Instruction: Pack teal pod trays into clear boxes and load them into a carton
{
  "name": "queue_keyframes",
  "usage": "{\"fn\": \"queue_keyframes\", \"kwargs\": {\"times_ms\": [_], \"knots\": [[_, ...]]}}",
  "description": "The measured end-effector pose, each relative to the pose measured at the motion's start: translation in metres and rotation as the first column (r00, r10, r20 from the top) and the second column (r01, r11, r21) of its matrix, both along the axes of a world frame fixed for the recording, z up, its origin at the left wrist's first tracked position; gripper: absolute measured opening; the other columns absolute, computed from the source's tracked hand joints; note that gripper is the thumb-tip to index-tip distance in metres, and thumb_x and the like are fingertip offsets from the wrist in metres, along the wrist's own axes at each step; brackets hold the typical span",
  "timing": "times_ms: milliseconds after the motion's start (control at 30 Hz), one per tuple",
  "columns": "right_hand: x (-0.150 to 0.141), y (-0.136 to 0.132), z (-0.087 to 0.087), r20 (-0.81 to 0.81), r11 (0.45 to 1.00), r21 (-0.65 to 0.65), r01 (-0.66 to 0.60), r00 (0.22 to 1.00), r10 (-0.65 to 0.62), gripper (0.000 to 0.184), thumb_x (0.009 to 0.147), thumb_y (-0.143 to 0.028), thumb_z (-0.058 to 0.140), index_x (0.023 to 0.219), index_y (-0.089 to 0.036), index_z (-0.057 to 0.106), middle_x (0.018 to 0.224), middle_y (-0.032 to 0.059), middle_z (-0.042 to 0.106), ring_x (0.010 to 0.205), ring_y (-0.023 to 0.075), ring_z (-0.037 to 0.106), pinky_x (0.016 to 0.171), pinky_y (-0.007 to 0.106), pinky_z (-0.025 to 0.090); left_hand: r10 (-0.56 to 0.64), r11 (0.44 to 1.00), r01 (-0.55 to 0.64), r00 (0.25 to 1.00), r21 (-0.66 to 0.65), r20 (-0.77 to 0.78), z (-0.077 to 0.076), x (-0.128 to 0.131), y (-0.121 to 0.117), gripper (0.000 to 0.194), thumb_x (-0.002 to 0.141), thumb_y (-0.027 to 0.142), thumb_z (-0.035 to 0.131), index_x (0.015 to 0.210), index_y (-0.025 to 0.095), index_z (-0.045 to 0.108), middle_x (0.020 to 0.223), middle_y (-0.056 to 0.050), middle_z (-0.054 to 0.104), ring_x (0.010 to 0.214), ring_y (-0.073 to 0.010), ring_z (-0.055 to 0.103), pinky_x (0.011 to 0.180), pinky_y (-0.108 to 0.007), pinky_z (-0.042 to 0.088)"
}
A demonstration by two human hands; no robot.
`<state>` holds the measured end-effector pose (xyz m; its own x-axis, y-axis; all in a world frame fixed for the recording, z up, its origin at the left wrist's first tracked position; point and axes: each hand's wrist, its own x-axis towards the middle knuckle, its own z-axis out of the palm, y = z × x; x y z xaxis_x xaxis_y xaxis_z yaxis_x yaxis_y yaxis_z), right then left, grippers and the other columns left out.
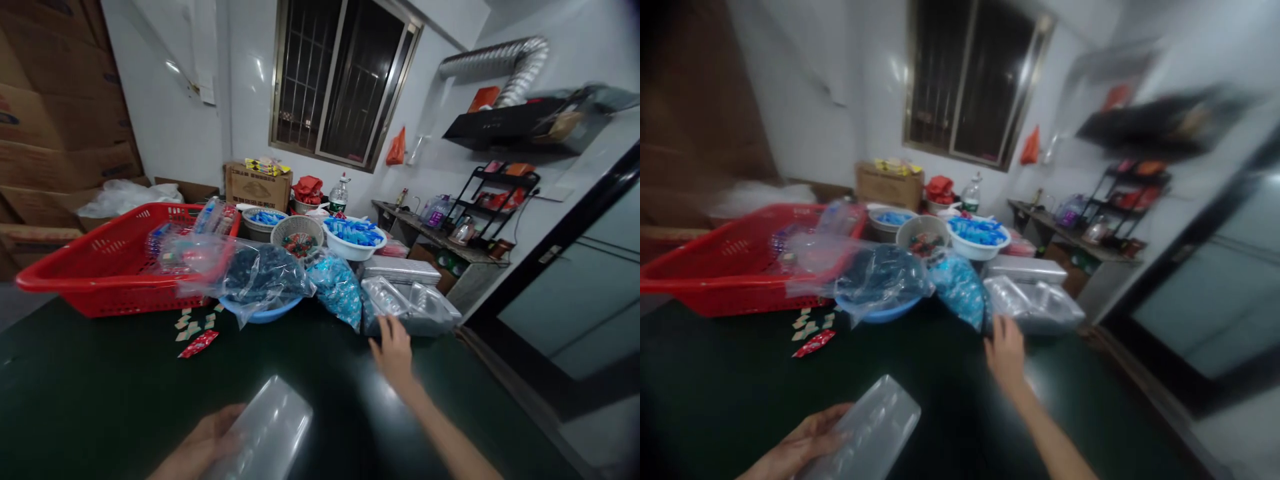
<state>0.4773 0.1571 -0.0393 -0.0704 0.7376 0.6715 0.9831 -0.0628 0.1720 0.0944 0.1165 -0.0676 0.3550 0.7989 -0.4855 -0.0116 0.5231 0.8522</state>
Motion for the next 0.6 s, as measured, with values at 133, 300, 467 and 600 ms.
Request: {"fn": "queue_keyframes", "kwargs": {"times_ms": [133, 300, 467, 600], "knots": [[0.058, 0.043, 0.008, 0.035, 0.997, 0.016, 0.075, 0.997, -0.075, 0.045, 0.075, -0.011, 0.048, 0.119, -0.008, 0.044, 0.109, 0.0181, 0.051, 0.097, 0.0270, 0.047, 0.073, 0.035, 0.036, -0.066, 0.991, 0.067, 0.998, 0.118, -0.018, 0.002, 0.007, -0.006, 0.054, 0.058, 0.045, 0.069, 0.106, 0.020, 0.060, 0.105, -0.008, 0.064, 0.095, -0.0292, 0.059, 0.082, -0.039, 0.048], [0.063, 0.050, 0.002, 0.119, 0.999, 0.022, 0.045, 0.992, -0.047, 0.026, 0.075, -0.009, 0.047, 0.100, -0.010, 0.055, 0.084, 0.0119, 0.056, 0.081, 0.0219, 0.046, 0.069, 0.033, 0.031, -0.115, 0.973, 0.118, 0.993, 0.200, -0.030, 0.002, 0.010, -0.013, 0.049, 0.064, 0.046, 0.064, 0.105, 0.020, 0.059, 0.103, -0.007, 0.065, 0.091, -0.0274, 0.061, 0.079, -0.037, 0.050], [0.047, 0.039, 0.008, 0.215, 0.998, 0.034, -0.058, 0.975, 0.049, 0.017, 0.078, -0.006, 0.044, 0.085, -0.014, 0.057, 0.078, 0.0088, 0.053, 0.076, 0.0195, 0.043, 0.068, 0.031, 0.029, -0.080, 0.963, 0.099, 0.993, 0.250, -0.084, 0.003, 0.012, -0.016, 0.051, 0.064, 0.046, 0.065, 0.106, 0.017, 0.058, 0.101, -0.009, 0.065, 0.090, -0.0269, 0.061, 0.077, -0.035, 0.050], [0.026, 0.014, 0.013, 0.258, 0.985, 0.066, -0.161, 0.956, 0.139, 0.017, 0.082, -0.009, 0.043, 0.082, -0.014, 0.058, 0.077, 0.0078, 0.053, 0.076, 0.0189, 0.042, 0.067, 0.031, 0.028, -0.118, 0.942, 0.142, 0.988, 0.303, -0.096, 0.001, 0.014, -0.019, 0.049, 0.068, 0.046, 0.062, 0.106, 0.015, 0.057, 0.097, -0.009, 0.066, 0.084, -0.0242, 0.063, 0.071, -0.031, 0.050]]}}
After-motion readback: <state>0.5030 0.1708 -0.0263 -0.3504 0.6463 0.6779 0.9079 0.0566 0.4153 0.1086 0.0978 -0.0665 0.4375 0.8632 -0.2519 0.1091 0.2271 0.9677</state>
